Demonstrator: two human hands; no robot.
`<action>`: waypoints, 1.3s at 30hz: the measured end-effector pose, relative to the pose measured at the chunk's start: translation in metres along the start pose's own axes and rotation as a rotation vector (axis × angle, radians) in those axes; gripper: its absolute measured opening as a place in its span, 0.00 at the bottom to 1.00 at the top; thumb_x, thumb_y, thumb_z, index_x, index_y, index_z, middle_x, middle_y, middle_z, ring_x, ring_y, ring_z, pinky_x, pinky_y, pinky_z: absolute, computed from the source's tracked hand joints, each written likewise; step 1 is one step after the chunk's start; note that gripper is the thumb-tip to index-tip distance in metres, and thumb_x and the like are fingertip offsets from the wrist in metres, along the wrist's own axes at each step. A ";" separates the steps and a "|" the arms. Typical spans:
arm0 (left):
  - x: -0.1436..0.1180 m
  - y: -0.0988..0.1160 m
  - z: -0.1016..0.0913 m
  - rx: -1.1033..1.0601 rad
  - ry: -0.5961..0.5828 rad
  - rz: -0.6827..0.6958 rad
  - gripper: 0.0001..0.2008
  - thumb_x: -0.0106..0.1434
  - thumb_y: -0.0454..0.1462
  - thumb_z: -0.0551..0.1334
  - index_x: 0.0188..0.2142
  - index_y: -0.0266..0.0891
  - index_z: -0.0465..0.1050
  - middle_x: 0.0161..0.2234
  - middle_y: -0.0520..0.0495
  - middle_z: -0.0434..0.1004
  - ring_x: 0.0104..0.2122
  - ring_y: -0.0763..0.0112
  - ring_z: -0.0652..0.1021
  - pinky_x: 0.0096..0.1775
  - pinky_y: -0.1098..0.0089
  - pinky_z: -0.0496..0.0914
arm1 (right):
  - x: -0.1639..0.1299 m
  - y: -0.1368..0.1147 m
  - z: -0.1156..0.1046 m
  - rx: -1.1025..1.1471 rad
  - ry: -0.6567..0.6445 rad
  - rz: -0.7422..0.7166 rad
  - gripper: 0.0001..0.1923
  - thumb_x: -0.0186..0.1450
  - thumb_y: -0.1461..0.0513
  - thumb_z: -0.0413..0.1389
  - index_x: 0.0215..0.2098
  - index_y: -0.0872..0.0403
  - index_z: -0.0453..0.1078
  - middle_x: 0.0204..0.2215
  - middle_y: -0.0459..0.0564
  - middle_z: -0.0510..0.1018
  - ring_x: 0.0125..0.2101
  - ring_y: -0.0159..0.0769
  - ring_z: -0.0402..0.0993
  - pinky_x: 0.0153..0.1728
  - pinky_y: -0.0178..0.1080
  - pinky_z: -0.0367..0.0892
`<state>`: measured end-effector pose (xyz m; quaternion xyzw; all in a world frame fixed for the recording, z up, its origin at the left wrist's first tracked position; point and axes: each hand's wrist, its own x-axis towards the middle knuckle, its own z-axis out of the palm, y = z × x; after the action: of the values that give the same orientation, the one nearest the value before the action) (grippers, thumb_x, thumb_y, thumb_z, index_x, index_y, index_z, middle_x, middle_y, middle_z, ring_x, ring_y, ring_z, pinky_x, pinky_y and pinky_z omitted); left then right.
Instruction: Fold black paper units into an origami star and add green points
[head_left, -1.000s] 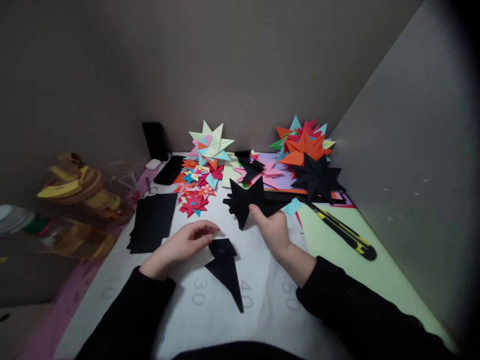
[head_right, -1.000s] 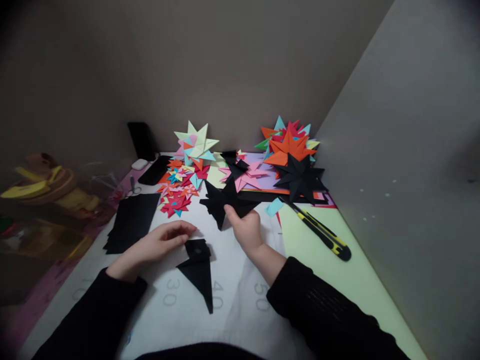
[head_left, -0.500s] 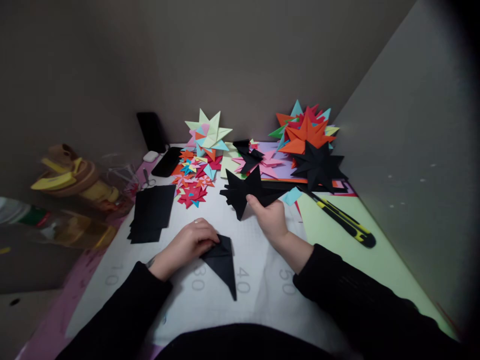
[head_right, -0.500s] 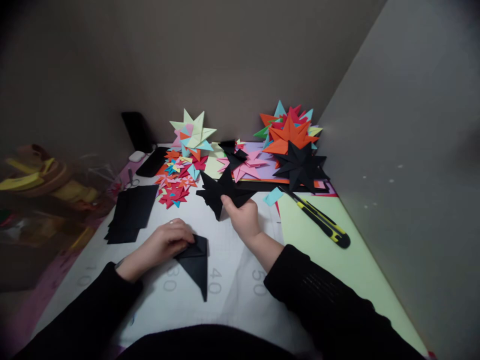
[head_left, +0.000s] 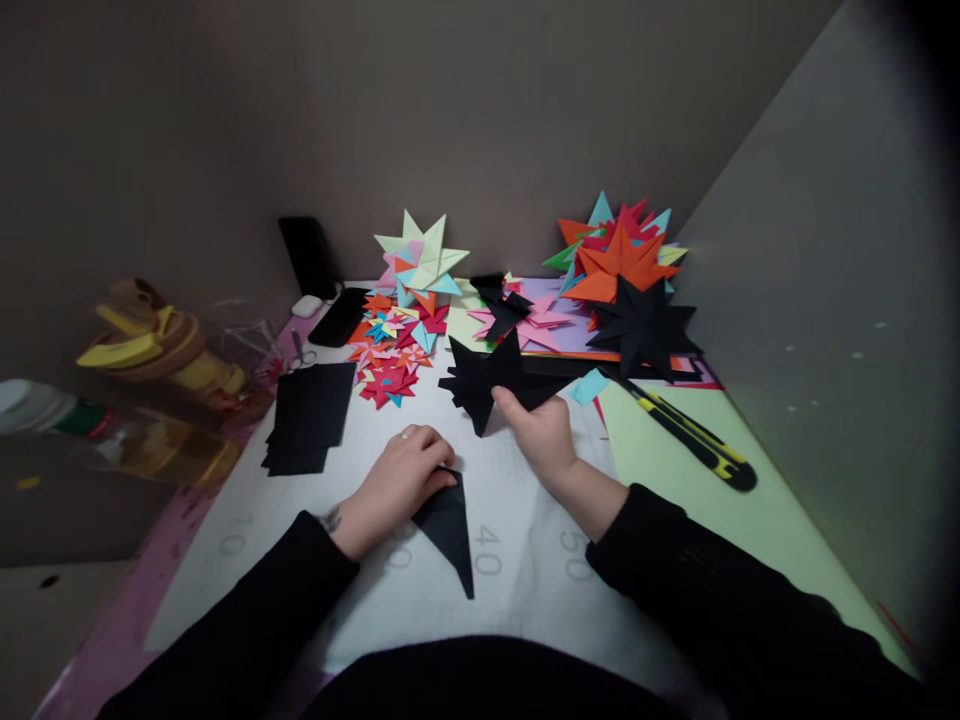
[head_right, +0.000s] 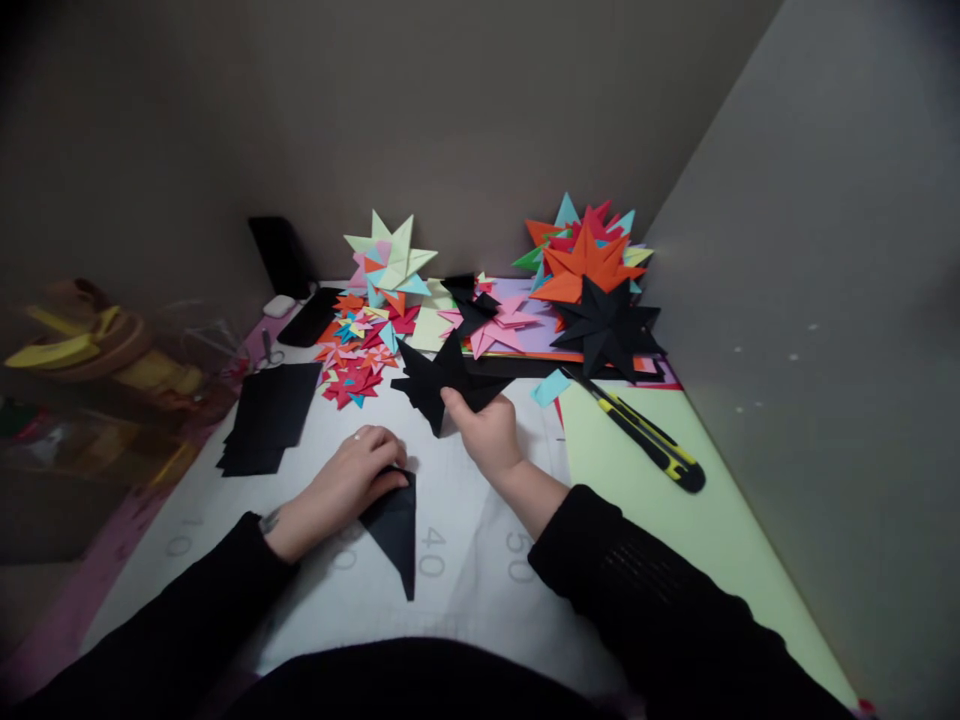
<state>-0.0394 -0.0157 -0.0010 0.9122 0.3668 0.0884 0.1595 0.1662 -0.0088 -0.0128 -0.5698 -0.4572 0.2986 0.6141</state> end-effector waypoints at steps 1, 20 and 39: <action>-0.003 0.004 0.003 0.063 0.005 0.033 0.04 0.64 0.37 0.60 0.38 0.40 0.71 0.38 0.46 0.72 0.41 0.61 0.70 0.42 0.61 0.65 | 0.000 -0.001 0.000 0.006 -0.005 -0.003 0.16 0.57 0.55 0.61 0.39 0.57 0.77 0.38 0.54 0.83 0.42 0.46 0.78 0.45 0.45 0.72; -0.024 0.014 -0.002 -0.160 -0.020 -0.308 0.15 0.56 0.40 0.66 0.42 0.41 0.69 0.40 0.45 0.72 0.41 0.59 0.70 0.41 0.61 0.62 | 0.001 -0.003 -0.001 0.008 0.003 0.020 0.16 0.57 0.55 0.62 0.39 0.58 0.77 0.38 0.56 0.82 0.42 0.48 0.79 0.45 0.46 0.72; 0.028 -0.009 -0.052 -0.521 0.367 -0.120 0.12 0.63 0.33 0.56 0.44 0.41 0.74 0.35 0.47 0.74 0.32 0.70 0.75 0.34 0.70 0.70 | 0.002 -0.005 -0.001 -0.049 0.035 -0.062 0.13 0.57 0.56 0.61 0.35 0.56 0.77 0.33 0.54 0.83 0.38 0.47 0.79 0.43 0.46 0.72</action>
<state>-0.0398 0.0222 0.0455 0.7862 0.4077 0.3329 0.3237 0.1667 -0.0086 -0.0074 -0.5752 -0.4711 0.2581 0.6169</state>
